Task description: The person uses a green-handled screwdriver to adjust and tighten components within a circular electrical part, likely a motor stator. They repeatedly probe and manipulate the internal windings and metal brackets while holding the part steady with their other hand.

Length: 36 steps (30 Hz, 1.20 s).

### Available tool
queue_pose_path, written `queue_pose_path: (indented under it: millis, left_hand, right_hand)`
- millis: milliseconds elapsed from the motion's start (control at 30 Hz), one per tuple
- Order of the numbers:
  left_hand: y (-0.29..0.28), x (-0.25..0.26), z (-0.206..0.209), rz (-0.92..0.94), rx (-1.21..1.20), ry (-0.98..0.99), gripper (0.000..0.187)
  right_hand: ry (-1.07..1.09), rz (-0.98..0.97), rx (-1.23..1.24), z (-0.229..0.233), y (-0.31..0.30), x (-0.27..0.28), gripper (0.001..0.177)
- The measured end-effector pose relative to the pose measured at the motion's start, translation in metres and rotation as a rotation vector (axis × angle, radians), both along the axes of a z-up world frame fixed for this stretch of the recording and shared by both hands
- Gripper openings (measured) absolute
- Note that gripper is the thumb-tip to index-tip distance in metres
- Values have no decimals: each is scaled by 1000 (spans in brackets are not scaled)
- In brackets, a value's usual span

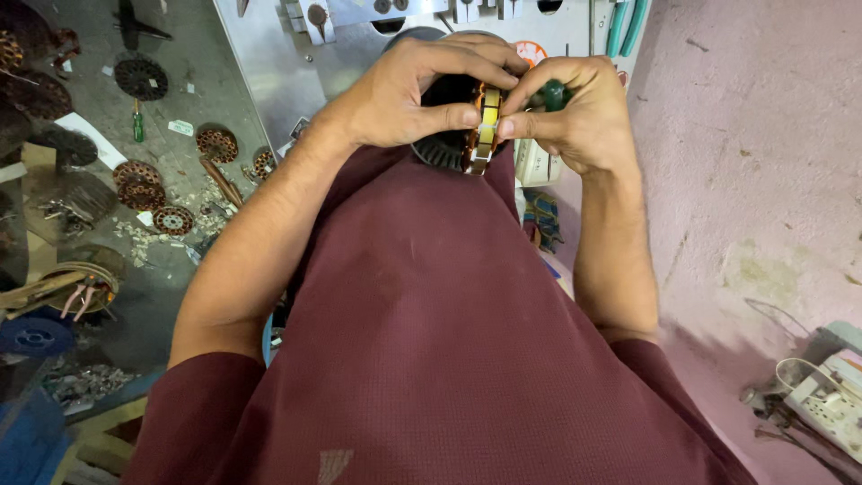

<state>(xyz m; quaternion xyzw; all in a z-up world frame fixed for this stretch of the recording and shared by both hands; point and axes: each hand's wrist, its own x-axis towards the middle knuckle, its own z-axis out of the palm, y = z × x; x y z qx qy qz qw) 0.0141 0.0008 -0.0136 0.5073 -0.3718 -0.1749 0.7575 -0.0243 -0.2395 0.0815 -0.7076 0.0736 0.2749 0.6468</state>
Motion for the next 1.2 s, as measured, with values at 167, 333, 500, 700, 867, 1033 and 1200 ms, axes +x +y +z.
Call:
queue_pose_path:
  millis: [167,333,500,700,867,1033,1200]
  left_hand:
    - [2,-2,-3,-4,-44,-16,42]
    - [-1,-2,-4,-3,-43,26,43]
    - [-1,-3,-7,7,-68,52,42]
    - [-2,-2,-3,-22,-115,101,41]
    - [-1,-8,16,55,172,-76,83]
    - [-7,-25,37,202,365,-277,129]
    - [-14,-34,44,170,420,-121,131]
  right_hand:
    - [-42,19,-39,-3,-1,-3,20]
    - [-86,48,-87,-2,1,-1,21]
    - [-91,67,-175,4,5,1,19]
    - [-57,8,-28,-2,4,-4,19]
    - [-29,-139,71,-7,6,-22,34]
    - [22,-721,278,4,4,-34,48]
    - [20,-1110,446,11,-9,-52,35]
